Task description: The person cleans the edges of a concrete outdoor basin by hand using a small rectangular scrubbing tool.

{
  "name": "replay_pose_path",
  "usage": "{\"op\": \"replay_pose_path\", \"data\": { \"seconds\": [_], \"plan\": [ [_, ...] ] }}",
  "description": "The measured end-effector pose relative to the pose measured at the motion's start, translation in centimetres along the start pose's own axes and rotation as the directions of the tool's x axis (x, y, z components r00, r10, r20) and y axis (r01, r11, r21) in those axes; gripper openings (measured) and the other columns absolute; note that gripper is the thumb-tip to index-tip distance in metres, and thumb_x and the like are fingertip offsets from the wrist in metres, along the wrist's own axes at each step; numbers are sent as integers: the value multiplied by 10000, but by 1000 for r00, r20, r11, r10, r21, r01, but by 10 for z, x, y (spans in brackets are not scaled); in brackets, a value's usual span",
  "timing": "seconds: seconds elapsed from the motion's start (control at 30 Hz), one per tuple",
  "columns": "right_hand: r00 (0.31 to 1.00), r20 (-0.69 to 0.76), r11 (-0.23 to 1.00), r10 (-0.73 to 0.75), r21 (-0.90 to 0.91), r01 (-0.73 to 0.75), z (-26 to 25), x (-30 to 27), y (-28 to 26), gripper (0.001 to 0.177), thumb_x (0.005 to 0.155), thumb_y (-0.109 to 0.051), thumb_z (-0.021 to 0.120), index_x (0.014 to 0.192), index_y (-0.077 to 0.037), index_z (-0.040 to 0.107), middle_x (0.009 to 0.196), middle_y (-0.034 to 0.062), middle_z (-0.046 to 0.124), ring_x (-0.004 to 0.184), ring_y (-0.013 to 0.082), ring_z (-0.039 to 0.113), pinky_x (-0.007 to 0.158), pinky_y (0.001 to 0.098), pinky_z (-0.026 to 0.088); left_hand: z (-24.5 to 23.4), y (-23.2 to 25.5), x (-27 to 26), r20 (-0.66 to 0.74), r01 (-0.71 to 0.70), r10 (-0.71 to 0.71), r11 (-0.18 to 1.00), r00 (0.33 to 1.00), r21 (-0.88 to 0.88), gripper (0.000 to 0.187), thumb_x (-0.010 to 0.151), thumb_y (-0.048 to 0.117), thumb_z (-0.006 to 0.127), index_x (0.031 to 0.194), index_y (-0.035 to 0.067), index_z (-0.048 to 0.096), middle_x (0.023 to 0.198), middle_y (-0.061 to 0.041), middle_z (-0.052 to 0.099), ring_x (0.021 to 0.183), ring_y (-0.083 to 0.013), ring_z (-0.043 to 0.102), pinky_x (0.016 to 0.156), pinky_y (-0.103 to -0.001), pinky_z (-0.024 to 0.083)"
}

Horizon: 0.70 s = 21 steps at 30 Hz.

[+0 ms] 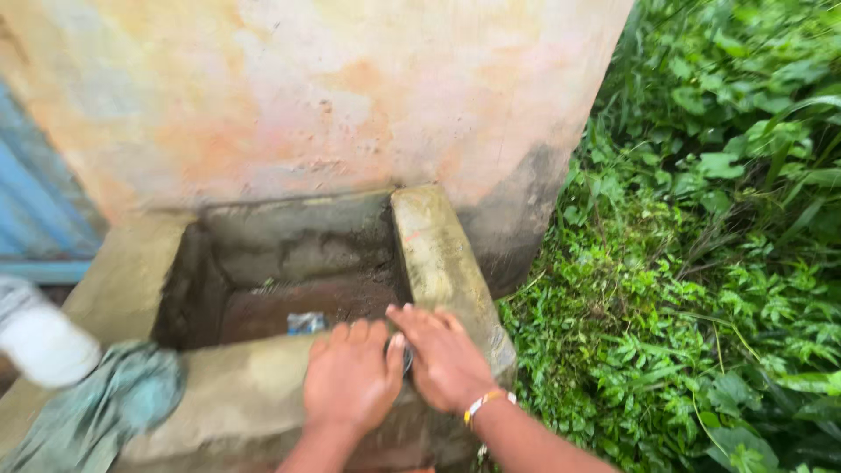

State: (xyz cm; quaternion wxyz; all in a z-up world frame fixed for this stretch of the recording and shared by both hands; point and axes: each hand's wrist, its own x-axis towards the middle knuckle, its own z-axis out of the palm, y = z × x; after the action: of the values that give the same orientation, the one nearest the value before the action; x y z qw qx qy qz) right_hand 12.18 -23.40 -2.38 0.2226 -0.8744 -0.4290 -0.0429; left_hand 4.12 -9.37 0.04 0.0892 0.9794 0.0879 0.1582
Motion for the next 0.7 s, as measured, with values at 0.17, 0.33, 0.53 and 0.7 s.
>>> {"op": "replay_pose_path", "data": {
  "seconds": [0.17, 0.33, 0.53, 0.7],
  "plan": [
    [997, 48, 998, 65, 0, -65, -5, 1, -6, 529, 1020, -283, 415, 1526, -126, 409, 1526, 143, 485, 1453, 267, 380, 1206, 466, 197, -25, -64, -31, 218, 111, -110, 994, 970, 8, 415, 990, 477, 452, 978, 137, 689, 1051, -111, 725, 1059, -311, 661, 948, -471, 491],
    [999, 20, 999, 34, -42, -33, 2, 2, -8, 533, 1017, -265, 403, 1523, -98, 410, 1509, 147, 500, 1443, 277, 378, 1191, 494, 185, -31, -150, -50, -138, -137, 137, 991, 981, 5, 292, 924, 382, 560, 902, 125, 697, 914, -141, 711, 937, -373, 668, 822, -519, 506],
    [998, -64, 999, -16, -44, 13, 4, 1, 0, 545, 996, -253, 424, 1513, -84, 436, 1498, 142, 531, 1434, 280, 418, 1191, 493, 219, 8, -11, -26, -333, -143, 112, 987, 936, -69, 306, 844, 368, 602, 857, 84, 717, 822, -140, 699, 848, -397, 671, 727, -564, 495],
    [999, -36, 998, -27, -56, 25, 6, -8, -1, 532, 1020, -266, 430, 1517, -75, 426, 1500, 164, 504, 1417, 298, 408, 1170, 495, 215, -29, -44, -51, -12, 33, -34, 995, 999, -94, 381, 893, 488, 547, 864, 145, 708, 874, -89, 717, 931, -313, 666, 853, -462, 511]
  ]
}}
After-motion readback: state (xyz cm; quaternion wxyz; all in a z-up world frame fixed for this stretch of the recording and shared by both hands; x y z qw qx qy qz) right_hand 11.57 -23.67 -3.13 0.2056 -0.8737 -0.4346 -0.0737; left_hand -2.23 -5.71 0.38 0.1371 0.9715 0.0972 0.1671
